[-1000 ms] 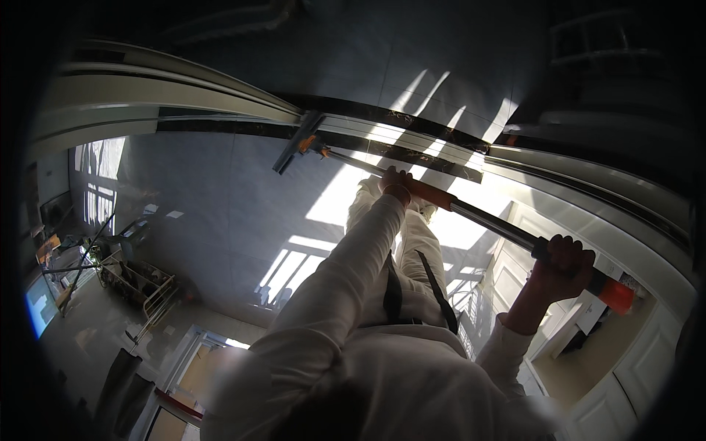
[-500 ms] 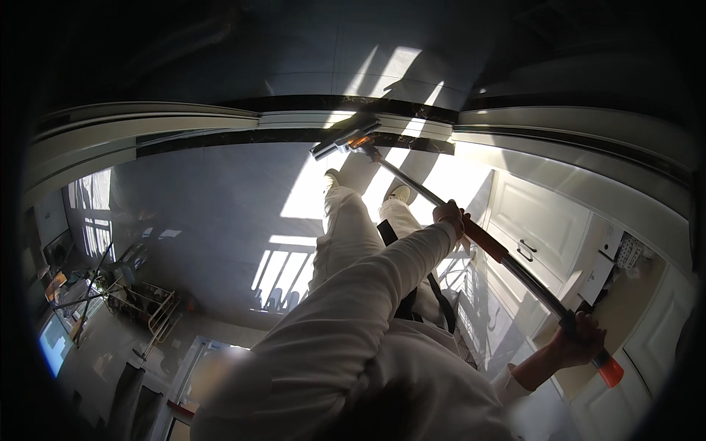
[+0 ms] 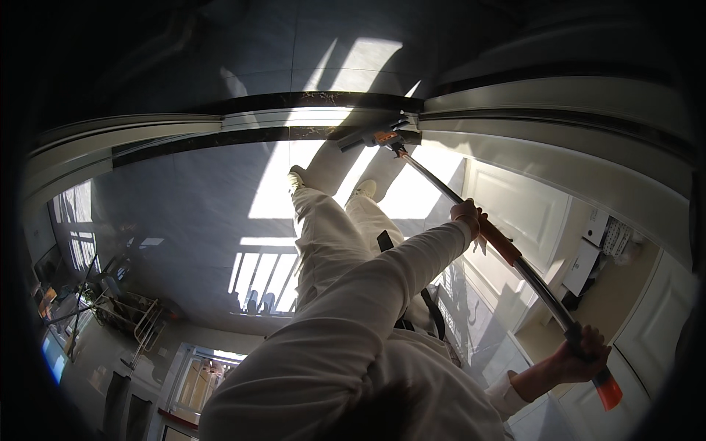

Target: The person cleans a balcony area using a long-handled squeegee. They wipe the window frame, then mop the tiled floor, briefly move a pair of shoes, and rinse the squeegee in a sink before continuing to mop the floor.

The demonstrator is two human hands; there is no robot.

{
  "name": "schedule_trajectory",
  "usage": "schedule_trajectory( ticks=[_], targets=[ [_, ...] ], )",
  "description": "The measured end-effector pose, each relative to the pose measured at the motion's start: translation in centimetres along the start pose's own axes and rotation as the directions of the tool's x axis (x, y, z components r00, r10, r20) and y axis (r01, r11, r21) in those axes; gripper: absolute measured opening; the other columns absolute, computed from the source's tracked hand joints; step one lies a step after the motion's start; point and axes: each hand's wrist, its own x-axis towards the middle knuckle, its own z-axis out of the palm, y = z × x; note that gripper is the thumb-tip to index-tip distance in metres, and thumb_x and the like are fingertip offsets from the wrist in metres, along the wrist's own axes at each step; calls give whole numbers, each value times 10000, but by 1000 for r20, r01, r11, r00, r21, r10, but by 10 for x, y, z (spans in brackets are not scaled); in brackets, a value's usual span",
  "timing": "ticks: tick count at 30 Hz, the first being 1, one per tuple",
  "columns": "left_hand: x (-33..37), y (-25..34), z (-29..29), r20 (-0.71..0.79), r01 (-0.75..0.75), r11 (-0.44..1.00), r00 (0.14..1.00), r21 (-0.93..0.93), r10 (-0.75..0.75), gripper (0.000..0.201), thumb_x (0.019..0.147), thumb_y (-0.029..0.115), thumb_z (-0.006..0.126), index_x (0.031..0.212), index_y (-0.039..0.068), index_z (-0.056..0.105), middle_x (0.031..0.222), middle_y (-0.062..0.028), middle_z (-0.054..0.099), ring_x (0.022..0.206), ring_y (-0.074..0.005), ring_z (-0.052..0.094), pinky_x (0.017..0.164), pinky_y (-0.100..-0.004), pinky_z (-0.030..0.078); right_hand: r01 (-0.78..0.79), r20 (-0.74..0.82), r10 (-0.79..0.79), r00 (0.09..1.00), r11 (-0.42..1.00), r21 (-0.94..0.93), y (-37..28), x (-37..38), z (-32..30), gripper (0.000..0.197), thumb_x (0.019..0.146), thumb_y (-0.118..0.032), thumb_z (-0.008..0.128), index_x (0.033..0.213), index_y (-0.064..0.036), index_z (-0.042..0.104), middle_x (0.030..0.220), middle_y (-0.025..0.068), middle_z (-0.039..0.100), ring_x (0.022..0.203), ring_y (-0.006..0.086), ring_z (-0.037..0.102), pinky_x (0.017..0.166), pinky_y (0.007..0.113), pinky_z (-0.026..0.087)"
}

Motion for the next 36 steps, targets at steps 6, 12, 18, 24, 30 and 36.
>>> schedule_trajectory(
  ticks=[6,12,18,24,30,36],
  targets=[
    [9,-13,19,22,43,997,999,-68,-41,234,915,171,562,1079,6,536,805,-132,610,613,-276,597,581,-414,516,-56,-13,56,998,997,-49,-2,18,-8,335,921,-125,492,631,-123,324,579,26,312,563,155,378,630,302,420],
    [2,-12,24,94,-14,999,995,-33,17,195,880,100,580,1024,-30,556,775,-131,618,598,-284,616,561,-411,522,-54,54,54,997,999,-3,-10,35,-9,342,921,-109,499,636,-129,310,613,24,299,608,156,356,662,323,404],
    [-38,-10,17,74,1,999,997,42,-4,82,856,38,584,811,-24,554,663,-126,569,533,-271,598,474,-400,511,0,-228,-27,973,993,-121,-29,50,-5,358,961,-154,511,658,-125,323,609,26,299,619,169,365,643,344,387],
    [-52,85,-81,84,-54,984,994,-169,69,73,853,30,587,836,20,517,677,-102,544,564,-275,588,519,-402,524,-208,413,60,909,923,323,3,12,29,301,943,-132,506,689,-142,346,563,-20,295,536,105,293,574,281,334],
    [-65,263,-256,126,-332,890,914,-312,385,168,828,127,584,677,147,512,607,-6,531,541,-187,550,524,-309,506,-432,697,77,713,831,350,64,-118,142,212,889,-172,486,712,-134,375,630,-11,379,546,155,327,577,295,304],
    [-100,399,-416,280,-358,876,848,-323,450,238,852,160,520,618,176,476,584,33,522,537,-162,541,532,-322,475,-598,936,49,347,781,181,76,-246,255,216,694,-49,748,665,-112,544,585,25,575,537,193,581,576,340,488]
  ],
)
